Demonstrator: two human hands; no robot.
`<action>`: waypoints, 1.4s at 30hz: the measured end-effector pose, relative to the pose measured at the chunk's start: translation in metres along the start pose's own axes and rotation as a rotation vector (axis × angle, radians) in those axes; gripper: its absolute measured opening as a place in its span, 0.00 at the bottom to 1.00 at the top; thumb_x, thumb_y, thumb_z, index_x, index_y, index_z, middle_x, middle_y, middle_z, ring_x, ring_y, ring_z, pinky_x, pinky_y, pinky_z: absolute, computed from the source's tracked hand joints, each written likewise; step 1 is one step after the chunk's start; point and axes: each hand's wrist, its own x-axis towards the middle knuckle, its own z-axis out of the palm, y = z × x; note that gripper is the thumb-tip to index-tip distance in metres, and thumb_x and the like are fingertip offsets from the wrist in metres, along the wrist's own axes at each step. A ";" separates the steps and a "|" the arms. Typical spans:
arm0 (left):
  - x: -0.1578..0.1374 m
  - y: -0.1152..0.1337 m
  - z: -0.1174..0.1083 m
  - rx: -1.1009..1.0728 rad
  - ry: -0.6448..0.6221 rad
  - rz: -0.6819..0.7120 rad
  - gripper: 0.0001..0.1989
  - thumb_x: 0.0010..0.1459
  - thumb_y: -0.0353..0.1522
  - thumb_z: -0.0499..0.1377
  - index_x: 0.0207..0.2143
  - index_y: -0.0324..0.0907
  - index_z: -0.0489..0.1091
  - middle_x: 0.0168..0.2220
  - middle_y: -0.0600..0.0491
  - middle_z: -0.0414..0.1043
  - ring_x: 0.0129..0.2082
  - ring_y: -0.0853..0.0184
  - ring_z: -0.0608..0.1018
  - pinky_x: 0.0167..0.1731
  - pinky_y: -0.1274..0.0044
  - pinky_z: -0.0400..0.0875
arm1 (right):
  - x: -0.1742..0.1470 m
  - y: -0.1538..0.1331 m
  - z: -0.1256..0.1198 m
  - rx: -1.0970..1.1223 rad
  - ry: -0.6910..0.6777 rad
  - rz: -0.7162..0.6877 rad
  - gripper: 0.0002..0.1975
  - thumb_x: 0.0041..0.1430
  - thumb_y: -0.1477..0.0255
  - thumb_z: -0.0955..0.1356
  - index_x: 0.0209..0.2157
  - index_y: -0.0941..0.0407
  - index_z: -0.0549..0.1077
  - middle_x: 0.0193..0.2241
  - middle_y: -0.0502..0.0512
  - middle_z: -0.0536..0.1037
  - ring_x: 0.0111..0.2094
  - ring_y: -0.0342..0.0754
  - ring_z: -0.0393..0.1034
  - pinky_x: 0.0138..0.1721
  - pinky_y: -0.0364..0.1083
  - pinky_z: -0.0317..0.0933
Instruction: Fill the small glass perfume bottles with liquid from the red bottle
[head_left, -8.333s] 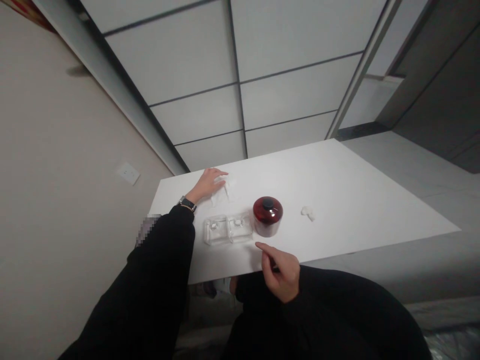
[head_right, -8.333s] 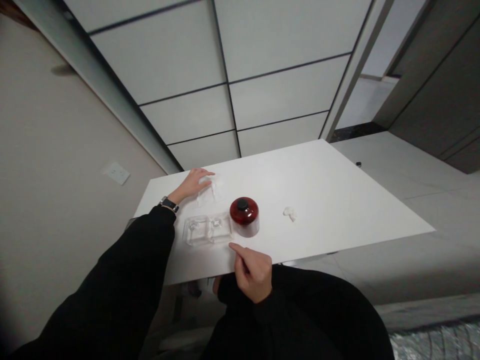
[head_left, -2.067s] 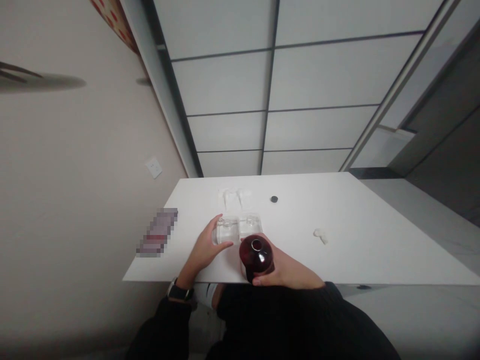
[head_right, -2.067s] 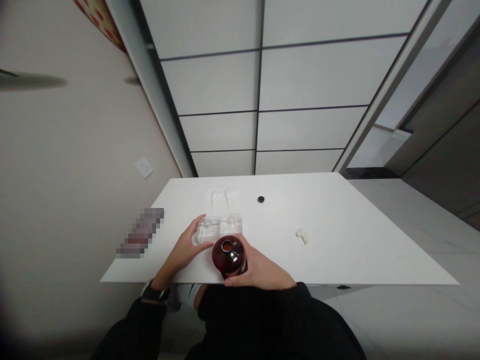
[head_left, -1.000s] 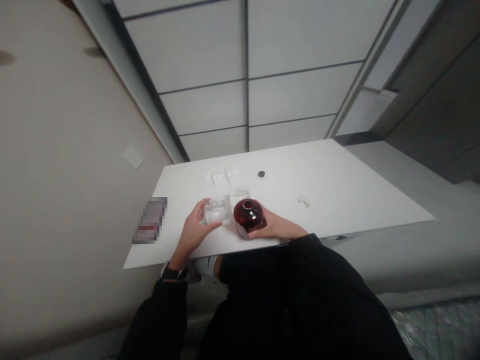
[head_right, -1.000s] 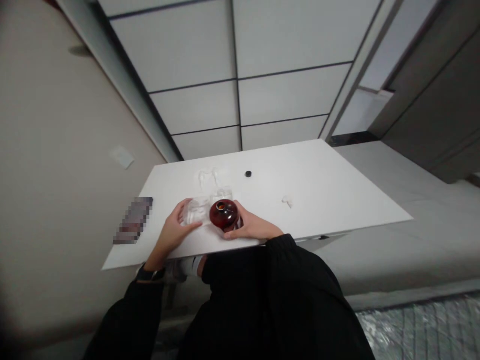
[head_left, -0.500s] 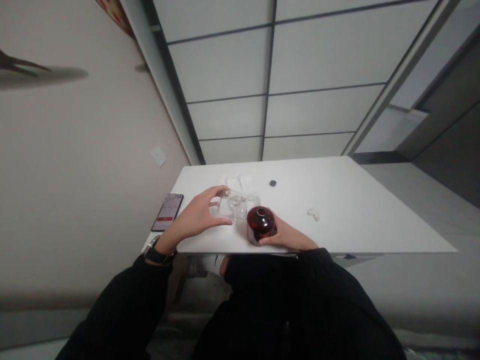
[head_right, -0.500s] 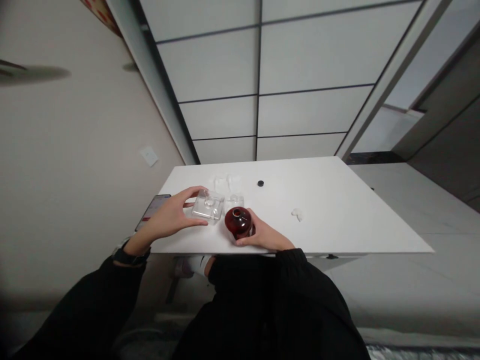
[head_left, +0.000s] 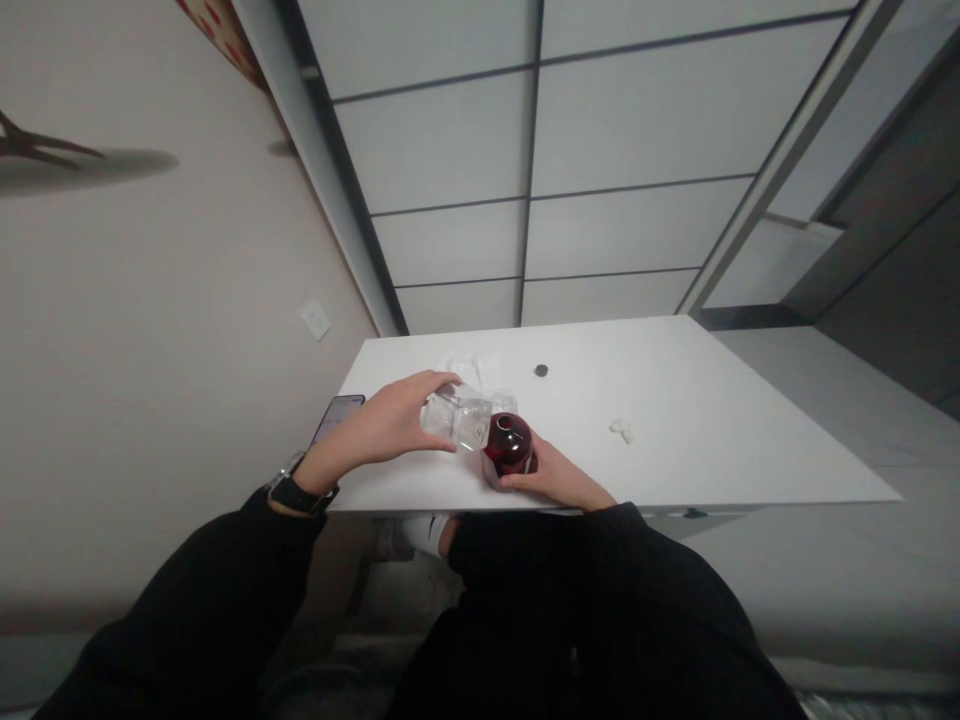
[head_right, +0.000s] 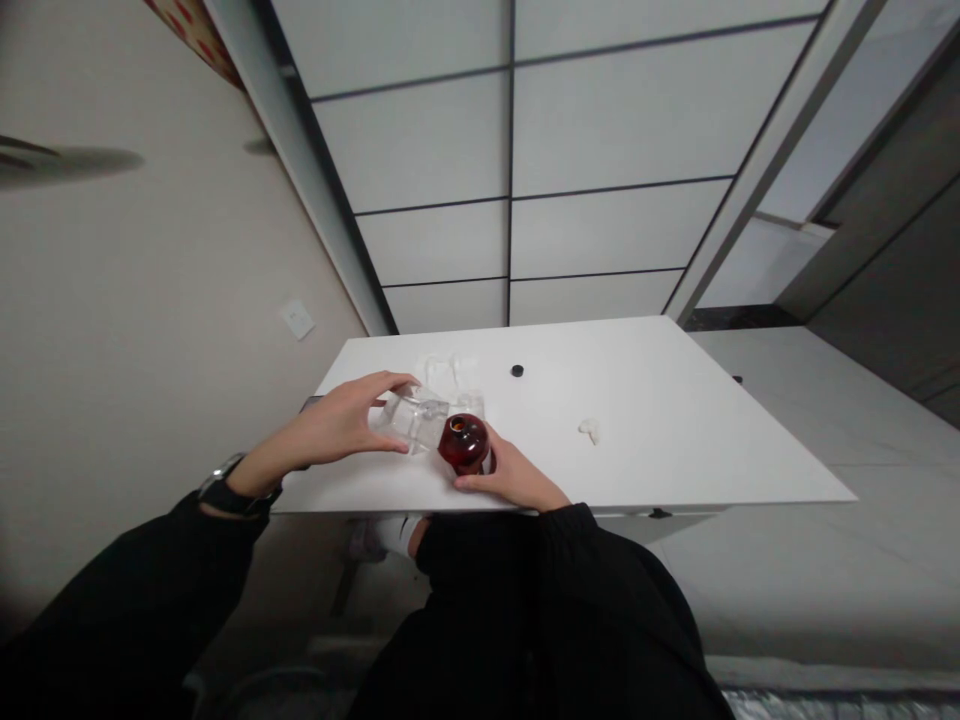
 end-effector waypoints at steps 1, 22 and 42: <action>0.001 0.000 -0.001 0.016 -0.010 0.005 0.39 0.51 0.44 0.74 0.62 0.45 0.68 0.60 0.46 0.75 0.58 0.51 0.79 0.59 0.63 0.74 | 0.001 -0.001 0.001 -0.008 0.006 0.001 0.51 0.50 0.56 0.81 0.69 0.54 0.61 0.68 0.66 0.69 0.69 0.64 0.63 0.72 0.65 0.49; 0.007 0.011 -0.020 0.193 -0.120 0.048 0.40 0.54 0.45 0.72 0.66 0.47 0.66 0.62 0.46 0.74 0.62 0.50 0.76 0.59 0.66 0.69 | 0.004 0.003 0.007 -0.043 0.066 -0.050 0.50 0.50 0.55 0.81 0.69 0.51 0.62 0.66 0.64 0.71 0.68 0.65 0.64 0.72 0.68 0.51; 0.012 0.017 -0.027 0.214 -0.117 0.044 0.41 0.51 0.46 0.73 0.66 0.53 0.67 0.59 0.49 0.76 0.59 0.47 0.77 0.53 0.68 0.71 | 0.004 0.002 0.007 -0.071 0.059 -0.048 0.52 0.51 0.52 0.80 0.71 0.53 0.60 0.68 0.66 0.69 0.69 0.66 0.63 0.72 0.68 0.49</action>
